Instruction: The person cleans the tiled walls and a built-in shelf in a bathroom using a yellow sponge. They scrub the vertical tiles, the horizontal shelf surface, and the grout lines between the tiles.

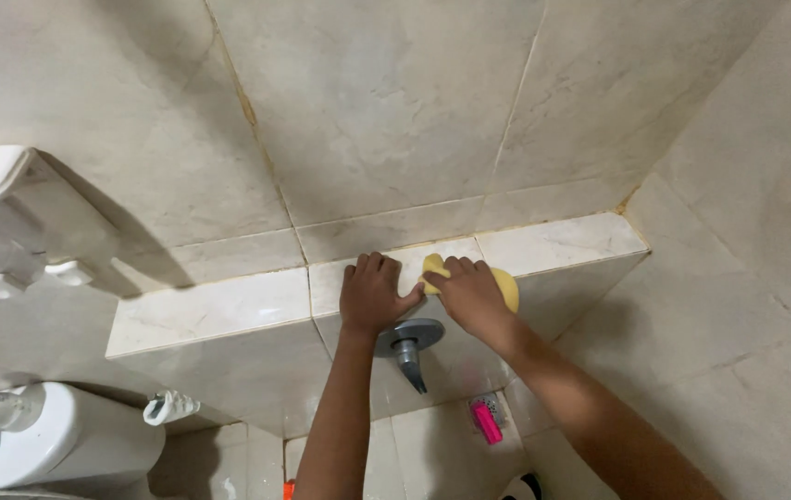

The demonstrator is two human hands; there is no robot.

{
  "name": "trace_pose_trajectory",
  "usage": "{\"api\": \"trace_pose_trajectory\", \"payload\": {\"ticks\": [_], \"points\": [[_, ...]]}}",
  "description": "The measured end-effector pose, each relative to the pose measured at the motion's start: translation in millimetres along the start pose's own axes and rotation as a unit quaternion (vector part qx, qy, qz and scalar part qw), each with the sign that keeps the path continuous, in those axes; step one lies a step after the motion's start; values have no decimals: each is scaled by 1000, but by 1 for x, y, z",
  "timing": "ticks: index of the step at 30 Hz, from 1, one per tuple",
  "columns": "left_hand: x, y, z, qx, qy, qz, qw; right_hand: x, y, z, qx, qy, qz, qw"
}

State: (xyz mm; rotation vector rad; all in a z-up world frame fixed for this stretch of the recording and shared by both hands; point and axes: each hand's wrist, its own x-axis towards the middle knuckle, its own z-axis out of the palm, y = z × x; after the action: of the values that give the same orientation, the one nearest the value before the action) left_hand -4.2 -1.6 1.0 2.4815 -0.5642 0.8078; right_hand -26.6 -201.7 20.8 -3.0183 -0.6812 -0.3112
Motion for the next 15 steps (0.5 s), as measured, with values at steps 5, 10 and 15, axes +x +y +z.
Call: {"api": "trace_pose_trajectory", "payload": {"ticks": [5, 10, 15], "points": [[-1, 0, -3, -11, -9, -2, 1000, -7, 40, -10, -21, -37, 8, 999], [-3, -1, 0, -3, -4, -9, 1000, -11, 112, -15, -102, -68, 88, 989], [0, 0, 4, 19, -20, 5, 1000, -3, 126, -20, -122, -85, 175, 973]]}}
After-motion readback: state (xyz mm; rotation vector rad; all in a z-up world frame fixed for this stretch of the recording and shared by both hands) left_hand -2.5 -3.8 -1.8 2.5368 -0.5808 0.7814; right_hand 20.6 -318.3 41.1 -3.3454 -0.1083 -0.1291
